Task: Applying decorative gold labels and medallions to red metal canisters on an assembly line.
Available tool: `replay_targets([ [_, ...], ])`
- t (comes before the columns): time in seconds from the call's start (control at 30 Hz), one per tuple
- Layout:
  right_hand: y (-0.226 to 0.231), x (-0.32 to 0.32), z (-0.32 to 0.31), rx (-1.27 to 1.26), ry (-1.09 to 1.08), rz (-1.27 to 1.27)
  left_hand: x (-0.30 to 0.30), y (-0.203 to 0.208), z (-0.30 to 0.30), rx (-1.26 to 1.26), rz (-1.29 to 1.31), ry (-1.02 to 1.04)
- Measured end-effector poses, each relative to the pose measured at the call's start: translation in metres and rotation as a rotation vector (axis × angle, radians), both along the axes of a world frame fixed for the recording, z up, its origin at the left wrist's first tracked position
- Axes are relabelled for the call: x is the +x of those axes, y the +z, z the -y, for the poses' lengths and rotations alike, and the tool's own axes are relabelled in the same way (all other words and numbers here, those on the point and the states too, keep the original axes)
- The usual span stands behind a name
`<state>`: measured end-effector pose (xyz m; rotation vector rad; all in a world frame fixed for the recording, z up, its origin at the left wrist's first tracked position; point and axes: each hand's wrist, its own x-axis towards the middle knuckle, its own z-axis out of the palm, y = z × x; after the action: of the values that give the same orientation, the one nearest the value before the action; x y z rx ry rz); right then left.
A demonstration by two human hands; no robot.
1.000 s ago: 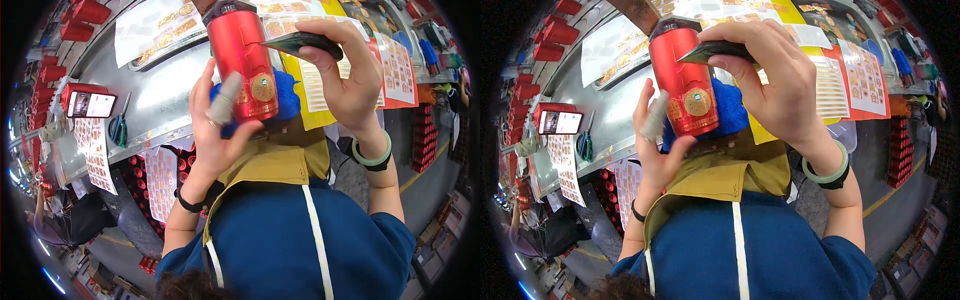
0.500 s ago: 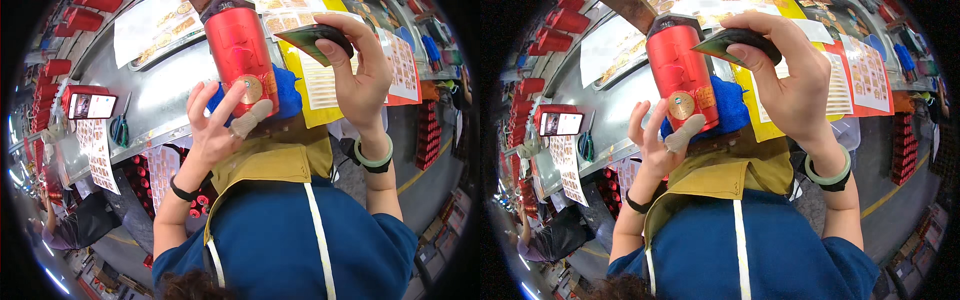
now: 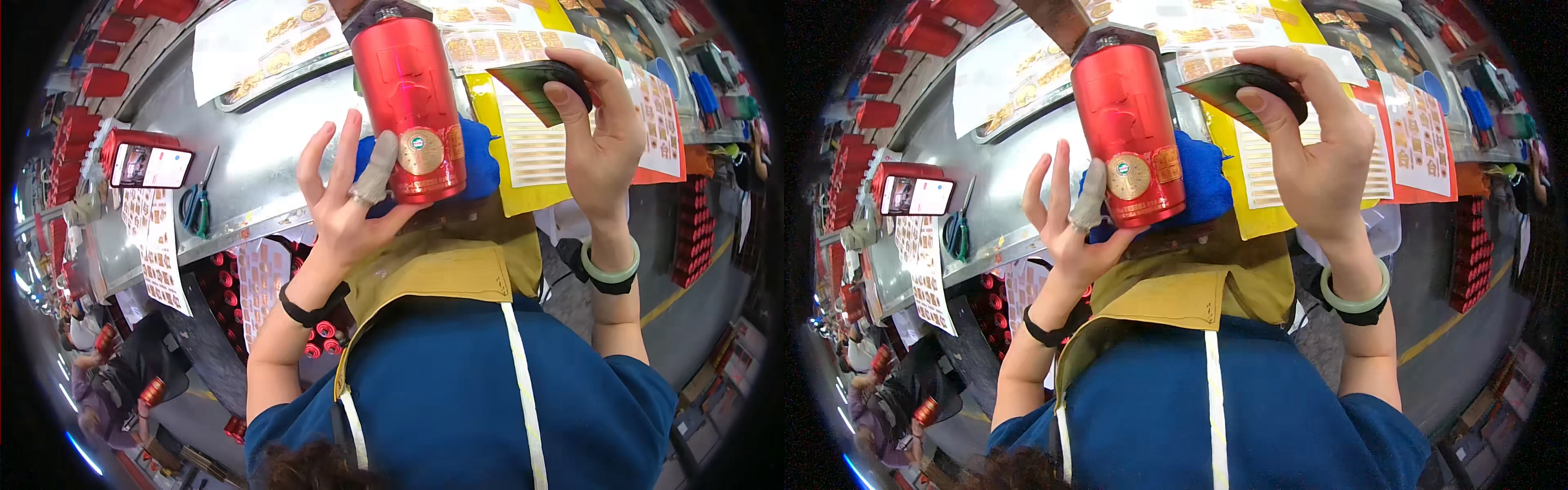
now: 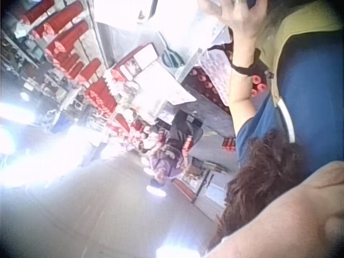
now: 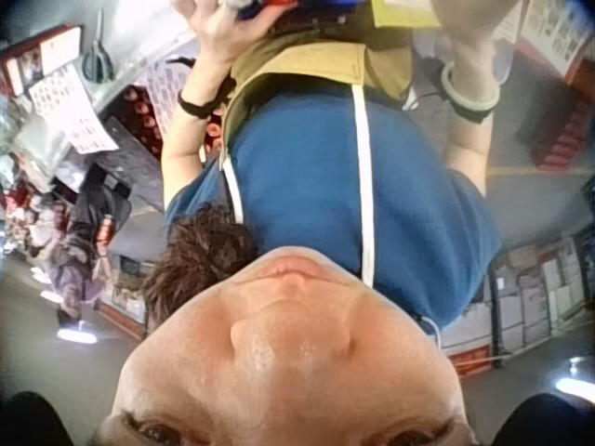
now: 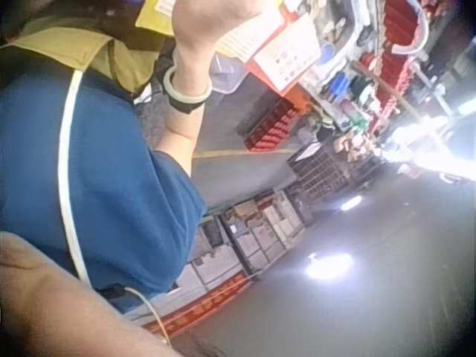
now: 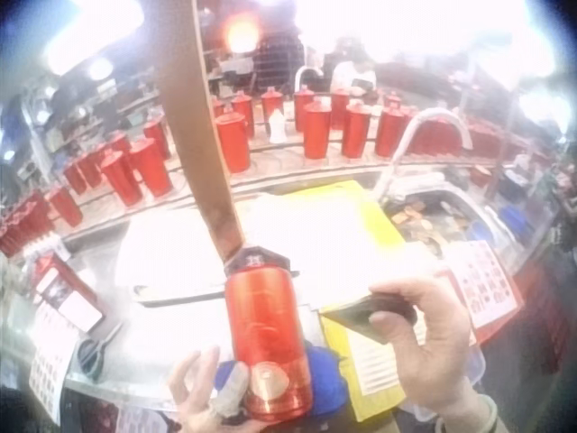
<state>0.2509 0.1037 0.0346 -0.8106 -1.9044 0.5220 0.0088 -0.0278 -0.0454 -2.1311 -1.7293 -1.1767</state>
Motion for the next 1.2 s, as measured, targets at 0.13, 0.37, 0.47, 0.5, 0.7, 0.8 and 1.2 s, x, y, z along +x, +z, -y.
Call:
replay_targets([
  [0.13, 0.002, -0.018, 0.002, 0.008, 0.056, -0.049, 0.013, 0.023, -0.011, -0.081, -0.026, 0.03],
  [0.37, 0.007, -0.019, 0.002, 0.022, 0.056, -0.034, 0.011, 0.005, -0.008, 0.033, -0.018, 0.039],
  [0.47, 0.004, -0.02, 0.001, 0.025, 0.057, -0.017, 0.016, 0.01, -0.007, 0.0, 0.021, 0.07],
  [0.5, 0.003, -0.022, 0.001, 0.023, 0.066, -0.02, 0.017, 0.009, -0.007, 0.016, 0.036, 0.063],
  [0.7, 0.009, -0.038, 0.003, 0.031, 0.056, -0.017, 0.023, 0.02, -0.011, -0.01, -0.038, 0.052],
  [0.8, 0.01, -0.04, 0.003, 0.079, 0.061, -0.033, 0.018, 0.011, -0.008, 0.007, 0.115, 0.003],
  [1.2, -0.011, -0.048, -0.024, 0.486, 0.212, 0.213, 0.016, -0.002, -0.002, -0.097, 0.269, -0.069],
])
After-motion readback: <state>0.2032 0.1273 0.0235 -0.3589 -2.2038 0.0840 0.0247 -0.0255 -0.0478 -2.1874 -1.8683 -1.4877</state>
